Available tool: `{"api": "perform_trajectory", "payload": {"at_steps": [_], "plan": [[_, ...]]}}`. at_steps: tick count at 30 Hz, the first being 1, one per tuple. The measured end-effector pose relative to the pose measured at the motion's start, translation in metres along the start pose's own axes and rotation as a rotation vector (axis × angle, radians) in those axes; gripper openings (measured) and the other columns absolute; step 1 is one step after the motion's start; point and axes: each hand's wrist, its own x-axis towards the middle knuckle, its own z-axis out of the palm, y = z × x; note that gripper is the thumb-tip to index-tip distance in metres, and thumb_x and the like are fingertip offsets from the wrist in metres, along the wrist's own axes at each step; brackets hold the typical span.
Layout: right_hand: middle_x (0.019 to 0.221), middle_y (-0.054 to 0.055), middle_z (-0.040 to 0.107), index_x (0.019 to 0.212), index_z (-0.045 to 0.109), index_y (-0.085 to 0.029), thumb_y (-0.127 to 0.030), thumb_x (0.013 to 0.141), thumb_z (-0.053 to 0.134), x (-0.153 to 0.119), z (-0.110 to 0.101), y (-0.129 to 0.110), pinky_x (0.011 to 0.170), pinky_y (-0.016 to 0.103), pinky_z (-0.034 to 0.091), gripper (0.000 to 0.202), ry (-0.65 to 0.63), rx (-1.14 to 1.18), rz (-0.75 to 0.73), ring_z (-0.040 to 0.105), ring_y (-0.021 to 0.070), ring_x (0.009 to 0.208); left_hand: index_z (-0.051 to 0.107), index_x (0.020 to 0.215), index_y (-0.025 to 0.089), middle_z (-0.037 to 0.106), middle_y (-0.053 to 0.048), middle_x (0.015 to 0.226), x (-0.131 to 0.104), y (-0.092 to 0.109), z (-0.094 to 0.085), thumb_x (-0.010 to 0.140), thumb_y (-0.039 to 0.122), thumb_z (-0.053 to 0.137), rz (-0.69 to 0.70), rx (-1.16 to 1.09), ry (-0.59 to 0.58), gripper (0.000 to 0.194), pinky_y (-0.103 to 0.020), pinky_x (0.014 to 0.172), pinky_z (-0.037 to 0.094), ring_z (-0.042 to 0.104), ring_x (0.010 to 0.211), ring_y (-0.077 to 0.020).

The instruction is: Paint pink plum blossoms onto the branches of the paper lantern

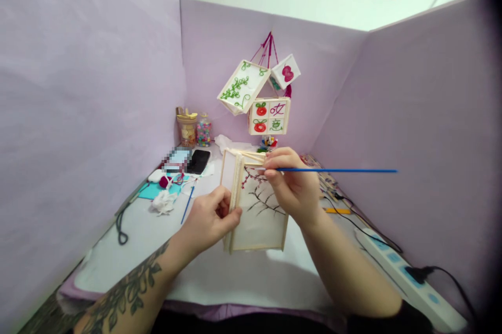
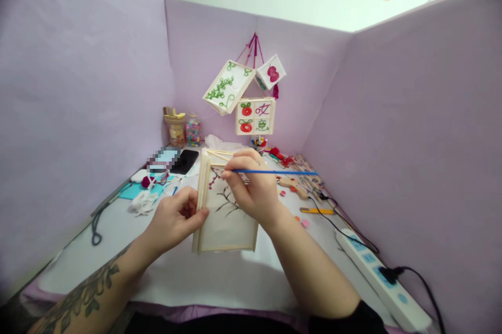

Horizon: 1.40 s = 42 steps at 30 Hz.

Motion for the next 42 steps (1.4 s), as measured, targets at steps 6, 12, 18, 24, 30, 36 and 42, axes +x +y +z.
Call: {"api": "perform_trajectory", "payload": {"at_steps": [6, 12, 18, 24, 30, 36, 42], "plan": [[0.086, 0.005, 0.067, 0.103, 0.063, -0.029, -0.018, 0.094, 0.056, -0.012, 0.003, -0.010, 0.086, 0.046, 0.054, 0.016, 0.034, -0.108, -0.076, 0.063, 0.0254, 0.094, 0.044, 0.067, 0.023, 0.046, 0.008, 0.053, -0.002, 0.001, 0.002, 0.079, 0.033, 0.064, 0.019, -0.011, 0.024, 0.025, -0.021, 0.045, 0.034, 0.043, 0.045, -0.0090], [0.083, 0.003, 0.068, 0.105, 0.062, -0.029, -0.013, 0.092, 0.056, -0.012, 0.008, -0.012, 0.089, 0.045, 0.053, 0.022, 0.007, -0.112, -0.082, 0.062, 0.0238, 0.093, 0.046, 0.068, 0.023, 0.046, 0.008, 0.053, -0.003, 0.000, 0.003, 0.079, 0.032, 0.064, 0.031, -0.007, 0.028, 0.023, -0.021, 0.045, 0.034, 0.044, 0.045, -0.0091], [0.086, 0.004, 0.068, 0.105, 0.061, -0.029, -0.013, 0.093, 0.055, -0.013, 0.008, -0.011, 0.088, 0.046, 0.054, 0.021, 0.022, -0.137, -0.079, 0.062, 0.0242, 0.094, 0.045, 0.068, 0.023, 0.045, 0.008, 0.053, -0.004, -0.001, 0.003, 0.080, 0.033, 0.063, 0.037, -0.005, 0.021, 0.024, -0.021, 0.044, 0.034, 0.044, 0.045, -0.0092], [0.085, 0.004, 0.067, 0.105, 0.061, -0.027, -0.011, 0.092, 0.056, -0.013, 0.009, -0.009, 0.088, 0.044, 0.054, 0.023, 0.022, -0.133, -0.096, 0.061, 0.0237, 0.094, 0.044, 0.067, 0.023, 0.045, 0.008, 0.053, -0.003, -0.001, 0.004, 0.080, 0.032, 0.063, 0.048, 0.001, 0.023, 0.025, -0.020, 0.044, 0.033, 0.043, 0.045, -0.0090], [0.086, 0.004, 0.068, 0.103, 0.061, -0.026, -0.012, 0.092, 0.056, -0.013, 0.009, -0.009, 0.086, 0.044, 0.054, 0.018, 0.015, -0.181, -0.121, 0.062, 0.0232, 0.093, 0.046, 0.070, 0.022, 0.045, 0.009, 0.054, -0.004, -0.002, 0.004, 0.081, 0.030, 0.062, 0.060, 0.015, 0.016, 0.022, -0.019, 0.045, 0.034, 0.044, 0.046, -0.0086], [0.084, 0.003, 0.068, 0.102, 0.060, -0.026, -0.010, 0.092, 0.055, -0.012, 0.010, -0.009, 0.084, 0.041, 0.054, 0.019, 0.019, -0.208, -0.138, 0.062, 0.0223, 0.092, 0.044, 0.068, 0.023, 0.044, 0.009, 0.054, -0.005, -0.001, 0.004, 0.081, 0.030, 0.062, 0.073, 0.008, 0.019, 0.024, -0.019, 0.044, 0.034, 0.043, 0.045, -0.0083], [0.084, 0.003, 0.068, 0.103, 0.060, -0.025, -0.009, 0.092, 0.056, -0.011, 0.011, -0.009, 0.084, 0.041, 0.054, 0.020, 0.008, -0.206, -0.141, 0.061, 0.0224, 0.092, 0.045, 0.069, 0.022, 0.044, 0.009, 0.054, -0.004, -0.002, 0.004, 0.081, 0.030, 0.062, 0.077, -0.002, 0.023, 0.022, -0.018, 0.043, 0.034, 0.043, 0.045, -0.0081]]}}
